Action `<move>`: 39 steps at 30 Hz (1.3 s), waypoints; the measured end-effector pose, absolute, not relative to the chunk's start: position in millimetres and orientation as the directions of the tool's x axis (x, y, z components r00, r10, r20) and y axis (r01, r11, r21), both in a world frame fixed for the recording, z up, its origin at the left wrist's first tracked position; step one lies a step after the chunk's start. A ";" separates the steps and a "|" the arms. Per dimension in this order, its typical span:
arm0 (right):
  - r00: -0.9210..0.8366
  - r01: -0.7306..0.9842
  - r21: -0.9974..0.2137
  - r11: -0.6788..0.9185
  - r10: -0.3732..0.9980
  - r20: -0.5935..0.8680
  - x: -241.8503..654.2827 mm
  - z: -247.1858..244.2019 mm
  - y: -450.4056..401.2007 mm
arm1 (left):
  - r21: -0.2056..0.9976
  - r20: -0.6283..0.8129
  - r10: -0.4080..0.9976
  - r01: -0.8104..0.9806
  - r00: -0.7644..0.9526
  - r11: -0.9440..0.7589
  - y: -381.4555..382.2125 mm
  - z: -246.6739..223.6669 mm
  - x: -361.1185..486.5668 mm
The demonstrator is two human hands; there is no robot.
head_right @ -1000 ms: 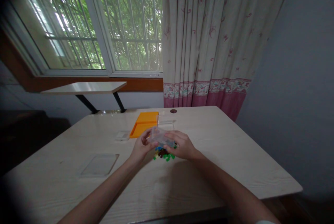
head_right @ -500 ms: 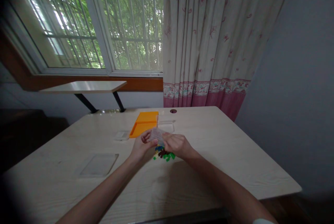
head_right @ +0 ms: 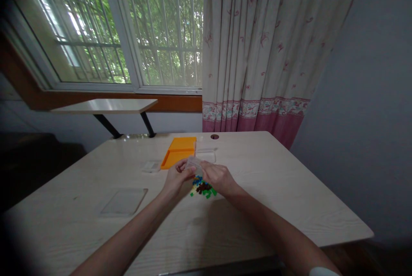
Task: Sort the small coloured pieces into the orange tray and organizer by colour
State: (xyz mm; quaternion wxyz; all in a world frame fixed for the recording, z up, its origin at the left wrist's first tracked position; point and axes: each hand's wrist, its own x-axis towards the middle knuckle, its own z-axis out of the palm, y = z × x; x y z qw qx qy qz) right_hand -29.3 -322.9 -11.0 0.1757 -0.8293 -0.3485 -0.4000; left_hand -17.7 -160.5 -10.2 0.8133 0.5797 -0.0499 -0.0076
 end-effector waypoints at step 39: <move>0.968 0.237 -0.956 -0.174 0.126 0.217 25.8 -25.2 -432.5 | 0.865 0.037 -0.177 0.057 0.984 0.499 -165.2 -32.6 -10.1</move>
